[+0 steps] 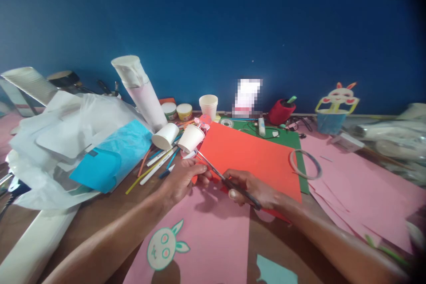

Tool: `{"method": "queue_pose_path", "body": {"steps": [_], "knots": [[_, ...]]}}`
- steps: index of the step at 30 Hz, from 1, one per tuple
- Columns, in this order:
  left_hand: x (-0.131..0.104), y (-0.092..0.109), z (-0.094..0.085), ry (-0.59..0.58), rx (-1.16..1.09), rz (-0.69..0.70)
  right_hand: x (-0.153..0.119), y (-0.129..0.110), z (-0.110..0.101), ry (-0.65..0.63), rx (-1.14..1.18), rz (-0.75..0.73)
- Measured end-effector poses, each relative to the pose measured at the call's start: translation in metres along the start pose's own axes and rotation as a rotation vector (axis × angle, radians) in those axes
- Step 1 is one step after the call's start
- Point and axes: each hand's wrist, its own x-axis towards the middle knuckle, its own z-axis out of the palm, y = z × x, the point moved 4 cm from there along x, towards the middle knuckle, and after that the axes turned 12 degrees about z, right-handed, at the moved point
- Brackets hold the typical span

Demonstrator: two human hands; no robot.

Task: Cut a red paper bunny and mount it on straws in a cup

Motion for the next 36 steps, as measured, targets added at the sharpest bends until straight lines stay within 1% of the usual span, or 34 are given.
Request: {"method": "queue_pose_path", "body": {"steps": [10,24,36], "knots": [[0.0006,-0.0006,-0.0004,0.014,-0.031,-0.008,0.0022,0.0044,-0.0024,0.036,-0.012,0.025],[0.0015,-0.0025,-0.0005,0.032,-0.042,-0.038,0.0026,0.0074,-0.0026,0.029,0.05,0.021],[0.0021,-0.0029,-0.0011,0.021,-0.078,-0.035,0.0012,0.0028,-0.0006,0.044,0.05,0.014]]}}
